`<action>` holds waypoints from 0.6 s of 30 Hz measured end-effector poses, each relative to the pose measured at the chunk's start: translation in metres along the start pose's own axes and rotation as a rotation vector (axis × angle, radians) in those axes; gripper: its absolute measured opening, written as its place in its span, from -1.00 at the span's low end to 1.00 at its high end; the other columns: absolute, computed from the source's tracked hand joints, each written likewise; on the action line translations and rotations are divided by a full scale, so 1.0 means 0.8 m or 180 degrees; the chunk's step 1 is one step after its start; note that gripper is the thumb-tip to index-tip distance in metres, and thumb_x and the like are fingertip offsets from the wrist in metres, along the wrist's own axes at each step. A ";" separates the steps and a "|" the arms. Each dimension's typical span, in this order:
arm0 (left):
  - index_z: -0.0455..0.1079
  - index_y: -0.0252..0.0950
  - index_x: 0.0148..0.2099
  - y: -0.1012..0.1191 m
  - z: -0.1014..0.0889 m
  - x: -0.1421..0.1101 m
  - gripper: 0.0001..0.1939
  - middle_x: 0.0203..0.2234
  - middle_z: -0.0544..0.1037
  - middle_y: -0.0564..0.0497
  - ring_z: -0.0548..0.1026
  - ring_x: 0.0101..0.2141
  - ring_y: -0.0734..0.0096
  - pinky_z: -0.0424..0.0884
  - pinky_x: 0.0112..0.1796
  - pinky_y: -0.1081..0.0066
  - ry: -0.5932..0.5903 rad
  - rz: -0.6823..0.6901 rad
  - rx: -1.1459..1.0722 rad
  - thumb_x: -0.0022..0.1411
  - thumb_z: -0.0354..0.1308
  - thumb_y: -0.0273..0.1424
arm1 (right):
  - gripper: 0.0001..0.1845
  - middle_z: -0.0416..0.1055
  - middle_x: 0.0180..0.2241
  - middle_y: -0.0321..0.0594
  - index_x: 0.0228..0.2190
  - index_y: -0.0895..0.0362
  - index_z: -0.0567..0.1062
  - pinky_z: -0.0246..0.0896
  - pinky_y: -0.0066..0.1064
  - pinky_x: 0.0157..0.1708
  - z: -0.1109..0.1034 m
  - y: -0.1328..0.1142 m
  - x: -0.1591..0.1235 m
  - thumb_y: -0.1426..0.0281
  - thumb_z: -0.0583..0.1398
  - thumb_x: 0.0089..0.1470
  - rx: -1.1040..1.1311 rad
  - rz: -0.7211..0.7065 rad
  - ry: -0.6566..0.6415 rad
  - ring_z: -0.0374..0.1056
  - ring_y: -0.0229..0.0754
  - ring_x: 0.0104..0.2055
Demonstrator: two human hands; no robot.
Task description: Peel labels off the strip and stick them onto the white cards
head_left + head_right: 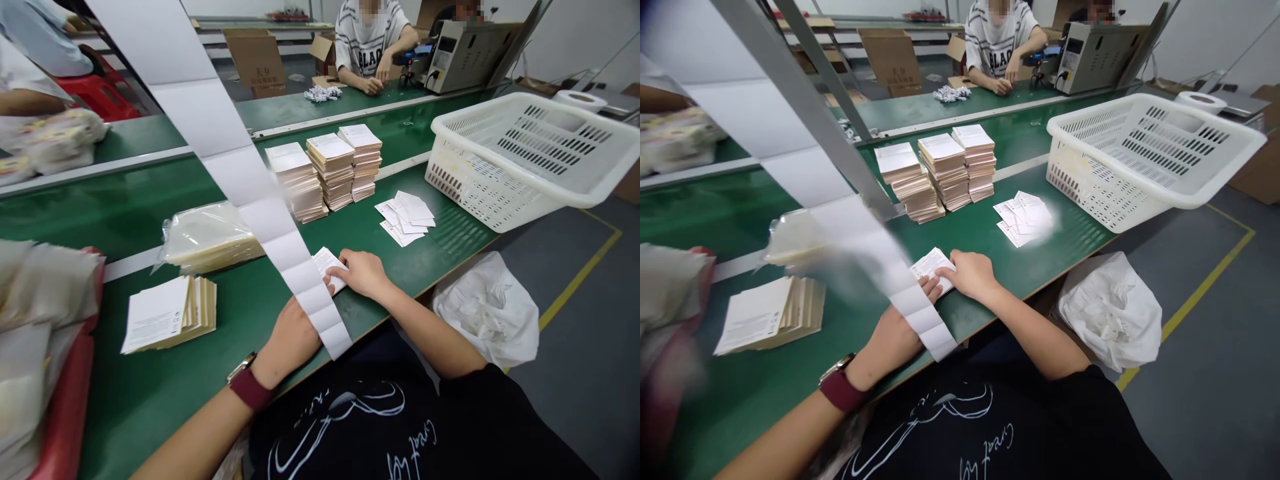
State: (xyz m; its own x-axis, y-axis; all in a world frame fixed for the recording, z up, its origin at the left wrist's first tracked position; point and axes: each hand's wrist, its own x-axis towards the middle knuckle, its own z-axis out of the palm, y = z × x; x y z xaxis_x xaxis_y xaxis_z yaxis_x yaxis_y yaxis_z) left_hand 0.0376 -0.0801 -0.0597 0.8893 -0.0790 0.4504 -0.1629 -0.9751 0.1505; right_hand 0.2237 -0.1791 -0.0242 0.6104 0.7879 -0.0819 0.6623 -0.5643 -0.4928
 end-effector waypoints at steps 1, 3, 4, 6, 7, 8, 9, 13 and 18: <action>0.02 -0.31 0.39 0.001 -0.001 0.001 -0.44 0.23 0.33 -0.21 0.30 0.24 0.09 0.33 0.19 0.04 -0.0003 0.0033 0.0021 0.40 -0.04 -0.39 | -0.66 0.53 -0.40 -0.22 -0.37 0.08 0.48 -0.08 -0.41 -0.46 0.001 0.000 -0.001 0.04 0.22 0.11 0.0035 -0.0025 -0.0053 0.40 -0.15 -0.36; 0.01 -0.32 0.39 0.003 -0.004 0.002 -0.45 0.24 0.31 -0.20 0.28 0.25 0.10 0.32 0.20 0.06 -0.0027 0.0062 0.0094 0.41 -0.06 -0.39 | -0.74 0.52 -0.39 -0.27 -0.38 0.08 0.49 -0.06 -0.43 -0.45 0.003 0.003 -0.004 0.14 0.26 0.09 0.0301 -0.0149 -0.0177 0.36 -0.21 -0.37; 0.02 -0.32 0.39 0.004 -0.005 0.003 -0.46 0.25 0.31 -0.20 0.27 0.26 0.12 0.31 0.21 0.07 -0.0049 0.0067 0.0127 0.41 -0.08 -0.39 | -0.80 0.52 -0.39 -0.29 -0.36 0.09 0.50 -0.04 -0.45 -0.44 0.004 0.007 -0.006 0.21 0.27 0.08 0.0485 -0.0242 -0.0230 0.35 -0.24 -0.38; 0.06 -0.30 0.37 0.006 -0.005 0.003 -0.49 0.24 0.32 -0.18 0.27 0.26 0.14 0.29 0.21 0.07 -0.0118 0.0053 0.0145 0.42 -0.11 -0.40 | -0.88 0.51 -0.40 -0.33 -0.31 0.10 0.52 0.02 -0.48 -0.40 0.006 0.016 -0.011 0.33 0.26 0.07 0.0841 -0.0400 -0.0248 0.33 -0.28 -0.39; 0.10 -0.29 0.35 0.007 -0.004 0.003 -0.52 0.23 0.34 -0.17 0.28 0.25 0.15 0.29 0.21 0.07 -0.0140 0.0049 0.0131 0.42 -0.12 -0.41 | -0.89 0.51 -0.40 -0.33 -0.29 0.10 0.52 0.04 -0.48 -0.38 0.007 0.020 -0.012 0.38 0.24 0.09 0.0983 -0.0440 -0.0205 0.33 -0.28 -0.38; 0.14 -0.27 0.33 0.007 -0.003 0.003 -0.53 0.22 0.36 -0.16 0.29 0.24 0.14 0.29 0.21 0.06 -0.0139 0.0043 0.0110 0.42 -0.13 -0.41 | -0.88 0.51 -0.40 -0.32 -0.28 0.11 0.53 0.07 -0.48 -0.36 0.008 0.023 -0.013 0.41 0.19 0.12 0.1086 -0.0458 -0.0138 0.34 -0.28 -0.37; 0.16 -0.27 0.32 0.007 -0.002 0.002 -0.54 0.21 0.37 -0.15 0.31 0.23 0.14 0.30 0.20 0.05 -0.0122 0.0022 0.0086 0.42 -0.13 -0.41 | -0.85 0.51 -0.39 -0.31 -0.30 0.12 0.53 0.08 -0.48 -0.34 0.008 0.025 -0.013 0.43 0.14 0.15 0.1144 -0.0460 -0.0074 0.35 -0.28 -0.36; 0.12 -0.27 0.34 0.004 0.001 0.000 -0.51 0.19 0.39 -0.17 0.31 0.23 0.12 0.31 0.19 0.05 -0.0040 -0.0077 0.0007 0.41 -0.08 -0.39 | -0.77 0.49 -0.44 -0.30 -0.42 0.10 0.50 0.02 -0.46 -0.41 0.008 0.013 0.000 0.23 0.16 0.15 0.0748 -0.0202 -0.0037 0.31 -0.26 -0.40; 0.05 -0.28 0.38 0.002 0.003 -0.001 -0.48 0.22 0.35 -0.20 0.27 0.26 0.08 0.28 0.20 0.03 -0.0105 -0.0065 0.0074 0.42 -0.09 -0.38 | -0.73 0.41 -0.50 -0.34 -0.51 0.06 0.41 -0.13 -0.44 -0.49 0.009 -0.006 0.016 0.16 0.20 0.09 0.0267 0.0077 0.0017 0.22 -0.26 -0.46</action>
State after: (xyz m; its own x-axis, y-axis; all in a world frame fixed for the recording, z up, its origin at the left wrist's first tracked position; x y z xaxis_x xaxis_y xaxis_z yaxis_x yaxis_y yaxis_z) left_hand 0.0378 -0.0819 -0.0618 0.9061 -0.0656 0.4180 -0.1350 -0.9811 0.1386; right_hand 0.2255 -0.1643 -0.0291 0.6281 0.7729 -0.0900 0.6088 -0.5602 -0.5618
